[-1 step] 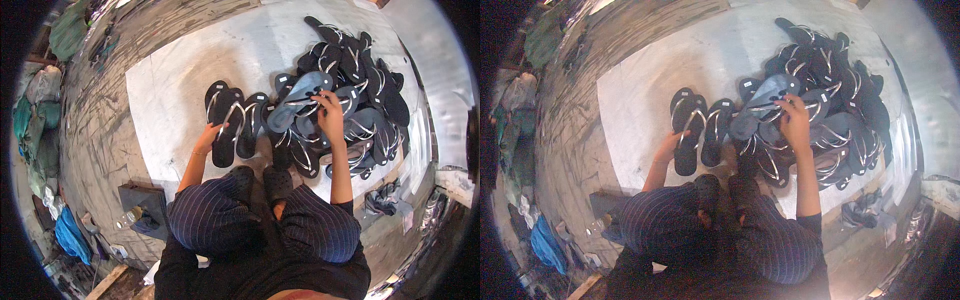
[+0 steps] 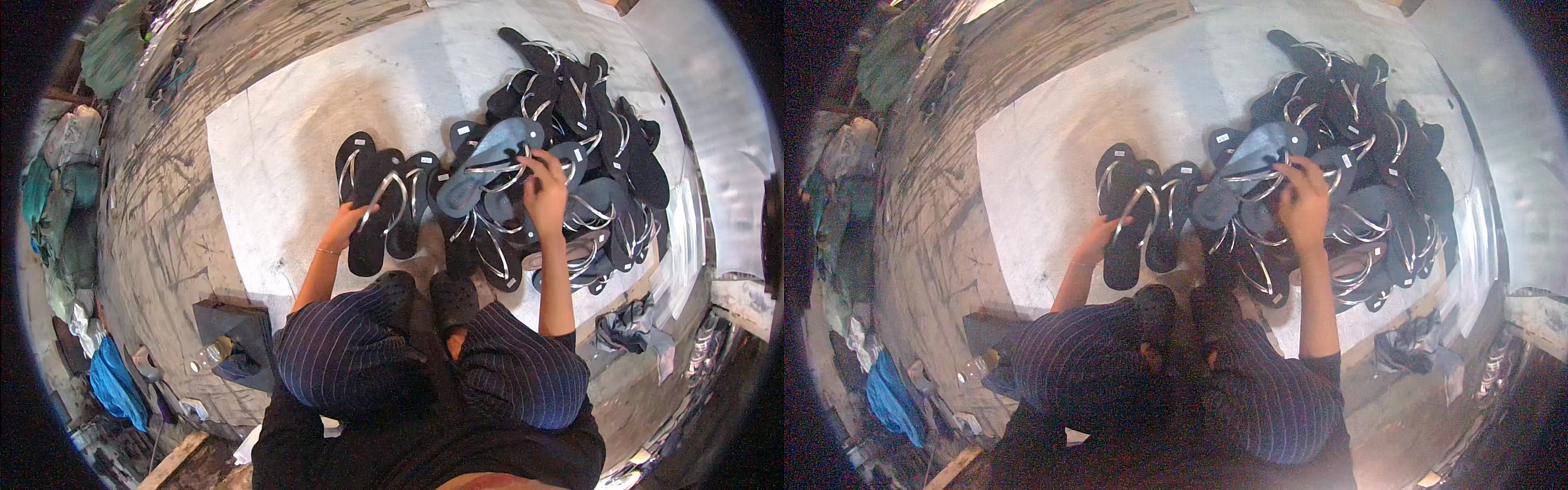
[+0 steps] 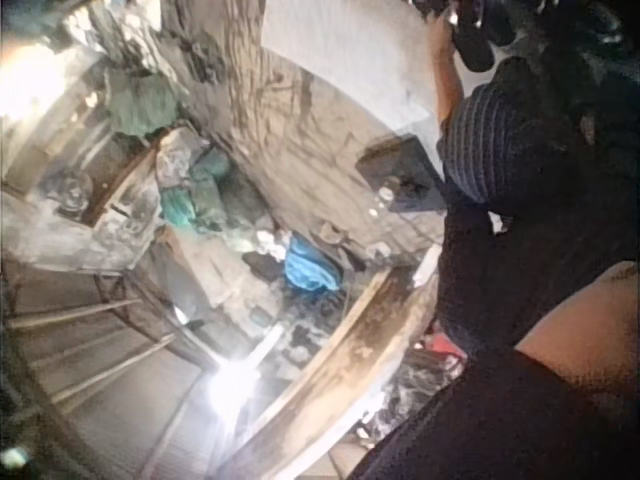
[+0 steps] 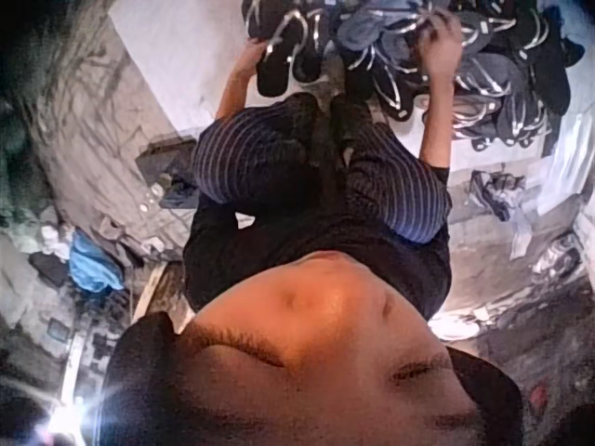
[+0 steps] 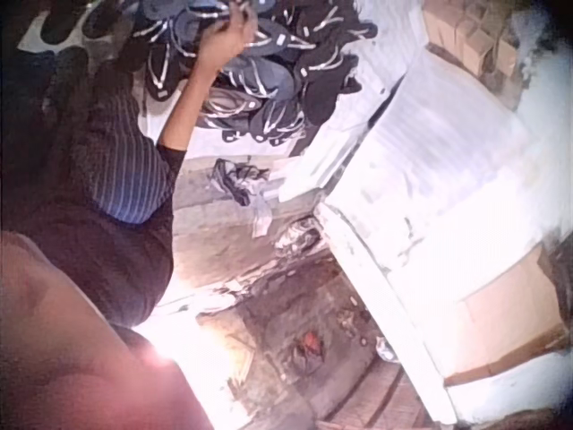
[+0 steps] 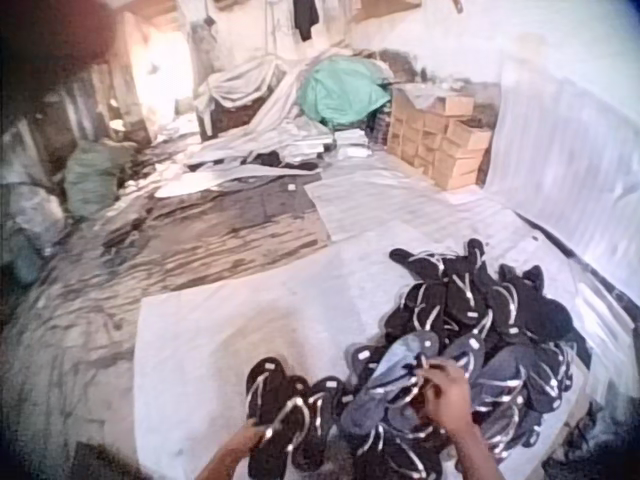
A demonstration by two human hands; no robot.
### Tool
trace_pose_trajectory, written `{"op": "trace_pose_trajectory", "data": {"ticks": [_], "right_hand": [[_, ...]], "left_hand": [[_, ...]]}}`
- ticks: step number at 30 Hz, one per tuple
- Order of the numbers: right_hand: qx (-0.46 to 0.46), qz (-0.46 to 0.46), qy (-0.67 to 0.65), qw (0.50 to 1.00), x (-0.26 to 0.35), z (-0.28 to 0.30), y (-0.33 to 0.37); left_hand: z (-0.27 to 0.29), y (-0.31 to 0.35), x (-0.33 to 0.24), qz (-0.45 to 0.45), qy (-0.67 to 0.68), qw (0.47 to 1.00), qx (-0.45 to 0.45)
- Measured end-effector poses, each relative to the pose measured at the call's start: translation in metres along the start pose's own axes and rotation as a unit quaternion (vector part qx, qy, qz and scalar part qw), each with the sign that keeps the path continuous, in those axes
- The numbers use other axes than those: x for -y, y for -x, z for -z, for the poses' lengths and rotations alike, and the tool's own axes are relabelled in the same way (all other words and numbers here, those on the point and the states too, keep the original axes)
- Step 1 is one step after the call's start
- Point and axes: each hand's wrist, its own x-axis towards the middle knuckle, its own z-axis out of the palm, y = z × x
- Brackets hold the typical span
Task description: The person sits on the floor and wipes a black flip-flop with a cloth. They then pick up pairs of flip-flops from a pile and arrange them in neat rows on the floor.
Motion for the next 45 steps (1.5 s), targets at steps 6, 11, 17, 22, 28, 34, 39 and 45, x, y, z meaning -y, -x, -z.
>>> {"op": "trace_pose_trajectory", "data": {"ticks": [6,11,17,22,28,34,39,45], "right_hand": [[-0.192,-0.223,-0.014,0.956,-0.041,0.027,0.042],[-0.058,-0.294,0.064,0.952,-0.088,0.009,0.044],[-0.058,-0.329,0.11,0.936,-0.075,-0.001,0.021],[-0.069,-0.291,0.026,0.954,-0.066,-0.007,0.017],[-0.088,-0.27,-0.045,0.958,-0.072,-0.009,0.019],[-0.057,-0.403,-0.232,0.883,-0.063,0.031,0.006],[-0.194,-0.37,-0.401,0.815,0.034,0.04,-0.02],[-0.166,-0.166,-0.409,0.882,0.096,-0.018,-0.018]], "left_hand": [[-0.021,0.0,0.014,-0.134,-0.295,0.937,-0.13],[-0.023,-0.015,-0.015,-0.356,-0.415,0.773,-0.322],[0.014,-0.046,0.013,-0.282,-0.372,0.828,-0.311],[0.026,-0.065,0.045,-0.25,-0.373,0.813,-0.371],[0.041,-0.064,0.029,-0.206,-0.283,0.897,-0.27],[0.043,-0.054,-0.028,-0.077,-0.009,0.991,-0.11],[-0.041,-0.005,-0.101,-0.164,0.202,0.965,0.013],[-0.115,0.008,-0.113,-0.102,0.373,0.921,0.05]]}}
